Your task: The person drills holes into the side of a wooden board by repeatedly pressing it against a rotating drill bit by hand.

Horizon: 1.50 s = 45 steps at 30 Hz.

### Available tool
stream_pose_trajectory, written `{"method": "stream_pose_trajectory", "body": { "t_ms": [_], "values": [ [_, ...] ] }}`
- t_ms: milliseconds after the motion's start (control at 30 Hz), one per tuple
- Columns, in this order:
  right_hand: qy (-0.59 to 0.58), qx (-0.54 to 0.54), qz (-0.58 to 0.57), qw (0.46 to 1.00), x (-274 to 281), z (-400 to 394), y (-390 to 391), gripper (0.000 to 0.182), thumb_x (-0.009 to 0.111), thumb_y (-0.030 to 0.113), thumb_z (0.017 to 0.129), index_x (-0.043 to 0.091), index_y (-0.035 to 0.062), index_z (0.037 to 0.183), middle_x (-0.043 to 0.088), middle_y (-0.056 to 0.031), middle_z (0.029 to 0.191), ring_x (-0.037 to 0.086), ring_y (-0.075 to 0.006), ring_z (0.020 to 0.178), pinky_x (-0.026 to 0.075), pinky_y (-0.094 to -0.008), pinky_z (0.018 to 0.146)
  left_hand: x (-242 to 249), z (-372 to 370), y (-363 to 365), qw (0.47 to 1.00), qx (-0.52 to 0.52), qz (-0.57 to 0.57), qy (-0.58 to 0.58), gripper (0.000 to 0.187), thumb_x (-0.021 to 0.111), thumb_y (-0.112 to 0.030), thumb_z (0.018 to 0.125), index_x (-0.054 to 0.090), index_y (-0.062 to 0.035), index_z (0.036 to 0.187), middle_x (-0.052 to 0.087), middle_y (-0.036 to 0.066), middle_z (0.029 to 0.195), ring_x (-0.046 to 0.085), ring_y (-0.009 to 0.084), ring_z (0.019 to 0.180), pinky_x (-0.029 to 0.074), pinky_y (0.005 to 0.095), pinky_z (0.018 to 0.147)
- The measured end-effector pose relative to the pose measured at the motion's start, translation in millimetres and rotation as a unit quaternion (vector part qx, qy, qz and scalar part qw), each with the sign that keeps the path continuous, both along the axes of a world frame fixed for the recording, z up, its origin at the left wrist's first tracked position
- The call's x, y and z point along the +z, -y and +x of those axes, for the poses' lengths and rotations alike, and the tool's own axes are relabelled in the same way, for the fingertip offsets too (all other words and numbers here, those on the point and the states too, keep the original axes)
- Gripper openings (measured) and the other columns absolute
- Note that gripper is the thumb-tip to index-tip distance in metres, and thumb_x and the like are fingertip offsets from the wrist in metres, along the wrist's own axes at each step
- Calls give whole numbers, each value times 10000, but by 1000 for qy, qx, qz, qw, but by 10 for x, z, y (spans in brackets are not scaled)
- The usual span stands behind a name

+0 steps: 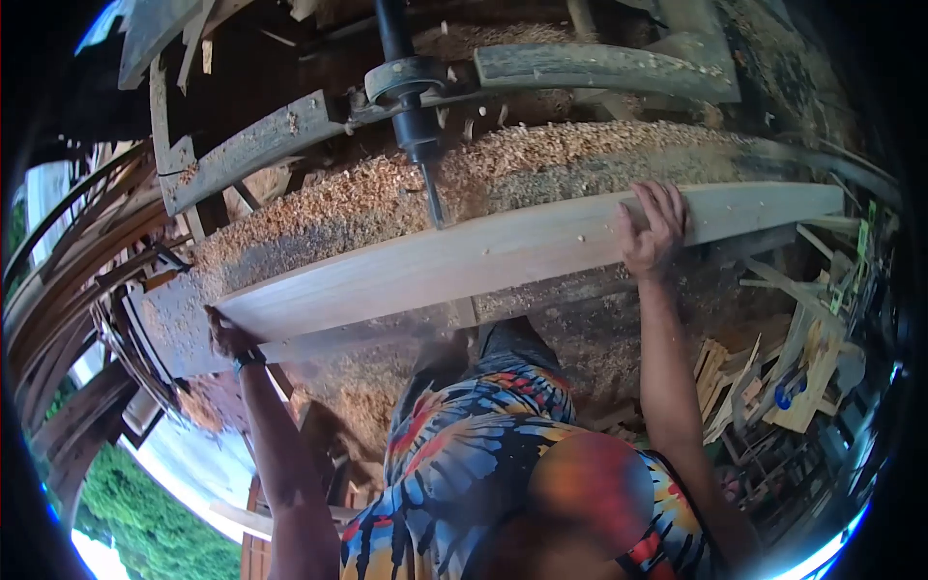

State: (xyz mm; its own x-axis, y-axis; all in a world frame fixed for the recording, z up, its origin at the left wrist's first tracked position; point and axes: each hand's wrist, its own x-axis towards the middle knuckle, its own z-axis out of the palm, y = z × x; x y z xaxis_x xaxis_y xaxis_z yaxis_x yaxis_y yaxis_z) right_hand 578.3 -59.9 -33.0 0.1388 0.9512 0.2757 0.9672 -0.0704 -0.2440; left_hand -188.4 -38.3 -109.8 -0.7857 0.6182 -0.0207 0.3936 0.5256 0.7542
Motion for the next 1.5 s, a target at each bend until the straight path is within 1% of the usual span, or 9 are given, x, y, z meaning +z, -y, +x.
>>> {"method": "stream_pose_trajectory", "body": {
  "t_ms": [100, 233, 333, 1000, 1067, 1133, 1233, 1267, 1500],
  "values": [
    [12, 2, 21, 1000, -53, 27, 6, 390, 732, 399, 906, 769, 99, 1151, 725, -65, 1224, 593, -348, 1248, 367, -497, 1132, 84, 253, -121, 987, 55, 69, 134, 482, 340, -202, 1126, 495, -86, 1568, 607, 119, 1506, 605, 194, 1294, 455, 344, 1136],
    [20, 1, 31, 999, -51, 16, 11, 388, 723, 430, 918, 774, 119, 1143, 724, -40, 1210, 597, -307, 1228, 368, -486, 1125, -380, -234, -150, 999, -27, 4, 34, 453, 476, -335, 1112, 642, -85, 1451, 643, 124, 1474, 669, 163, 1161, 515, 316, 987],
    [22, -15, 23, 999, -65, -3, -5, 392, 721, 463, 919, 779, 146, 1141, 724, -34, 1209, 596, -287, 1225, 371, -478, 1122, 463, 436, -216, 978, 89, -179, -67, 914, 630, -825, 840, 758, -9, 1231, 762, 229, 1185, 701, 413, 1085, 516, 484, 985],
    [36, -24, 12, 999, -81, 1, -102, 373, 723, 417, 921, 778, 133, 1157, 727, -63, 1223, 595, -316, 1253, 400, -462, 1127, 784, 788, -381, 977, 111, -177, -29, 803, 563, -745, 930, 777, -10, 1171, 753, 219, 1213, 697, 410, 1104, 523, 490, 989],
    [24, 5, 41, 999, -160, 140, -113, 381, 757, 398, 890, 782, 102, 1128, 730, -95, 1202, 604, -348, 1224, 433, -513, 1098, -866, -615, -450, 975, -18, -183, -124, 874, 358, -763, 1023, 727, -8, 1265, 731, 268, 1218, 697, 387, 1089, 515, 504, 983],
    [32, 35, 55, 997, -101, 112, -149, 359, 751, 342, 894, 771, 57, 1113, 729, -146, 1184, 631, -389, 1167, 444, -529, 1086, 505, 510, -361, 925, 9, -336, -176, 904, 239, -738, 1047, 739, -3, 1213, 748, 260, 1153, 716, 409, 1068, 546, 531, 902],
    [30, 50, 34, 998, -363, 299, -195, 360, 721, 354, 928, 757, 91, 1170, 719, -125, 1217, 616, -365, 1200, 439, -551, 1057, 554, 554, -435, 950, 102, -288, -69, 735, 456, -743, 970, 810, -125, 1151, 749, 194, 1210, 716, 426, 1071, 564, 514, 936],
    [49, 11, 8, 999, -299, 229, -149, 367, 688, 369, 957, 750, 103, 1202, 699, -88, 1279, 578, -324, 1279, 404, -534, 1106, 583, 764, -417, 965, 139, -183, -128, 736, 464, -733, 970, 811, -107, 1140, 744, 222, 1194, 698, 422, 1111, 526, 504, 1006],
    [67, -13, -21, 997, -493, 333, -209, 386, 674, 410, 971, 744, 147, 1245, 686, -45, 1322, 547, -293, 1346, 368, -524, 1157, 914, 953, -502, 974, 156, -160, -30, 606, 495, -612, 1002, 812, -107, 1114, 759, 208, 1151, 687, 428, 1109, 505, 491, 1011]
  ]
}}
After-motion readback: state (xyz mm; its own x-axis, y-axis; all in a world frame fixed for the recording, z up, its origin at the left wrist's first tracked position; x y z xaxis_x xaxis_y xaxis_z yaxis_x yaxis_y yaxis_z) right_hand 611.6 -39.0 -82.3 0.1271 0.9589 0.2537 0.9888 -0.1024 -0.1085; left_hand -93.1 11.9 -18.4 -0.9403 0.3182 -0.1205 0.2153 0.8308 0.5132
